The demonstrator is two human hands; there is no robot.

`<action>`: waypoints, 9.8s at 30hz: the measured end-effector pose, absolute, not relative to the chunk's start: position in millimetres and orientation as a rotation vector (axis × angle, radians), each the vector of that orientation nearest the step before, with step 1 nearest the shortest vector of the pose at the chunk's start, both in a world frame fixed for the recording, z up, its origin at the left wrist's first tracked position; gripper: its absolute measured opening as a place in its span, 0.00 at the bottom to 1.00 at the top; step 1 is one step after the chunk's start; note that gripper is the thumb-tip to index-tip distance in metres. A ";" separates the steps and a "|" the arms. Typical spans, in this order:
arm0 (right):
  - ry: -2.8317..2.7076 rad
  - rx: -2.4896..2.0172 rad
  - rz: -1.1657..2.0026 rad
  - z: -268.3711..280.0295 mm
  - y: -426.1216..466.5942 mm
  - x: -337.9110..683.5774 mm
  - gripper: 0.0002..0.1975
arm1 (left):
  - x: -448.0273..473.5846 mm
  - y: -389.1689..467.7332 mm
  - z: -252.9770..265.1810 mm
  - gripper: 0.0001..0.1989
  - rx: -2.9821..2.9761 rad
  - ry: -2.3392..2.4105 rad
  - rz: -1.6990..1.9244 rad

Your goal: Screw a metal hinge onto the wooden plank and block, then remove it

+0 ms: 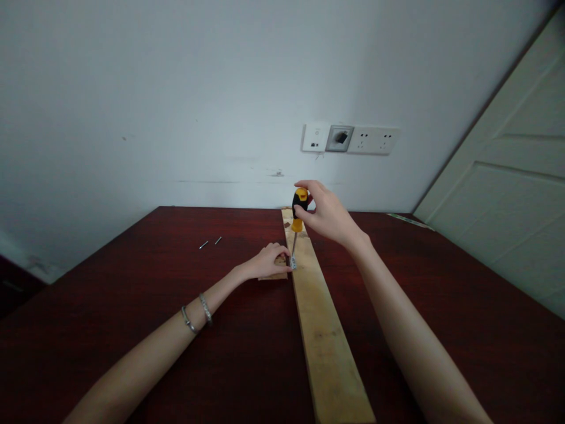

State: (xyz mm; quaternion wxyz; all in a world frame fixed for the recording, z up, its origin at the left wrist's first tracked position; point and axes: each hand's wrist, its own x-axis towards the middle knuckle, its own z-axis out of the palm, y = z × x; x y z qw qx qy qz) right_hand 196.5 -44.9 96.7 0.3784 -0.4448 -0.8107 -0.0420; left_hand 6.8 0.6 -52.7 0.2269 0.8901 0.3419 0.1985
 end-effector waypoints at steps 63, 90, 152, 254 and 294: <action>-2.074 -1.110 -0.082 96.6 -42.7 198.5 0.19 | 6.4 -0.5 -53.3 0.19 2.466 0.967 0.535; -2.064 -1.216 -0.218 100.1 -48.7 196.4 0.17 | 7.3 -1.9 -50.6 0.19 2.453 0.972 0.519; -2.129 -1.265 -0.220 100.4 -51.4 194.9 0.18 | 7.8 -1.9 -50.2 0.19 2.468 0.970 0.529; -2.113 -1.259 -0.200 102.8 -55.0 193.8 0.22 | 6.6 -2.4 -51.1 0.18 2.460 0.936 0.562; -2.078 -1.180 -0.121 104.3 -57.9 196.2 0.17 | 6.2 -6.1 -44.9 0.19 2.464 0.947 0.529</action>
